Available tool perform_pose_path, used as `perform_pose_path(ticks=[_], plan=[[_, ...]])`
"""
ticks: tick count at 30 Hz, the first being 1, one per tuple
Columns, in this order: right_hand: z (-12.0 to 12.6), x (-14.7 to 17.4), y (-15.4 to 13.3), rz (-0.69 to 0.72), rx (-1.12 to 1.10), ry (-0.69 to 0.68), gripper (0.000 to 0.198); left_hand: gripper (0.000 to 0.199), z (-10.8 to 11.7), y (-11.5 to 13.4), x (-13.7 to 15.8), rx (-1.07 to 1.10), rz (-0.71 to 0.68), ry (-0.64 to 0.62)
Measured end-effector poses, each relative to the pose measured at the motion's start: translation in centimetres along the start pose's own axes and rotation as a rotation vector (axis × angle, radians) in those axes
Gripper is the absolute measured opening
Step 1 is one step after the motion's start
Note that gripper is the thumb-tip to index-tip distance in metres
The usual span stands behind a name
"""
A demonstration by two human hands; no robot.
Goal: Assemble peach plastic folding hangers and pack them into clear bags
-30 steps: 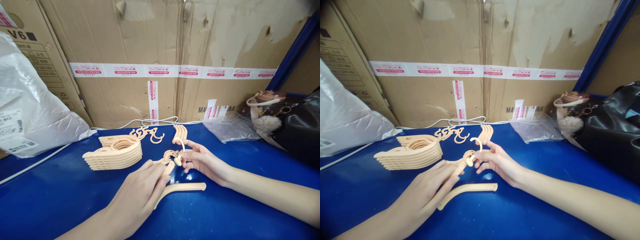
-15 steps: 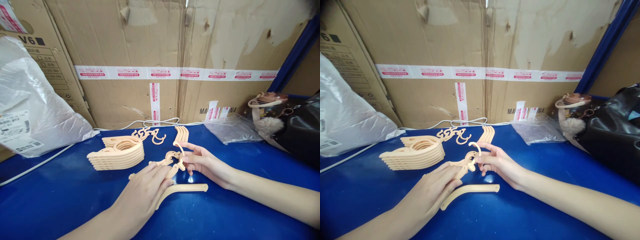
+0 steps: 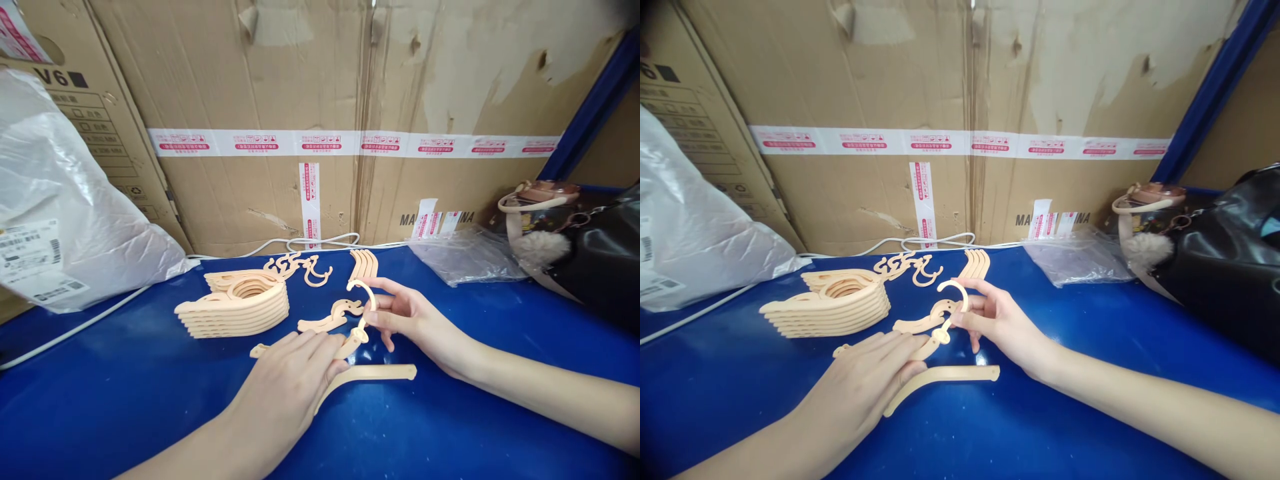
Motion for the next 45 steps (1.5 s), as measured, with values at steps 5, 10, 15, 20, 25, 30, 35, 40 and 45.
perform_pose_path(ticks=[5, 10, 15, 20, 25, 30, 35, 40, 45], plan=[[-0.2, 0.0, -1.0, 0.082, 0.059, 0.011, 0.054, 0.042, 0.0, 0.2, 0.2, -0.019, -0.009, 0.012], [-0.1, 0.4, -1.6, 0.124, 0.167, 0.058, 0.054, 0.041, -1.0, -0.1, 0.5, -0.055, 0.019, -0.058], [0.0, 0.7, -1.8, 0.118, 0.258, 0.088, 0.056, 0.037, -2.1, -0.3, 0.7, -0.079, 0.076, -0.187], [-0.1, 0.7, -1.8, 0.115, 0.312, 0.081, 0.057, 0.031, -2.4, -0.5, 0.8, -0.076, 0.111, -0.250], [0.1, 0.7, -1.4, 0.083, 0.333, 0.107, 0.059, 0.027, -2.3, -0.6, 0.8, -0.084, 0.121, -0.238], [-0.3, 0.8, -1.1, 0.056, 0.250, 0.085, 0.059, 0.030, -2.1, -0.6, 0.9, -0.066, 0.110, -0.180], [-0.7, 1.0, -1.2, 0.084, 0.228, 0.058, 0.052, 0.028, -2.1, -0.8, 1.0, -0.014, 0.125, -0.212], [-1.2, 1.5, -2.1, 0.157, 0.268, 0.041, 0.045, 0.024, -0.7, -0.9, 0.6, 0.055, 0.176, -0.158], [-2.5, 1.8, -2.3, 0.197, 0.549, -0.081, 0.048, 0.020, -0.4, -2.4, 1.0, 0.224, 0.375, -0.197]])
Point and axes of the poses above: each hand's wrist, its own x-axis away from the middle knuckle, its own z-axis out of the back of the hand, y = z × x, the point moved 9 cm from there along -x, towards the middle knuckle, and after that the axes turned 3 degrees about -x, right-handed, at the moved point
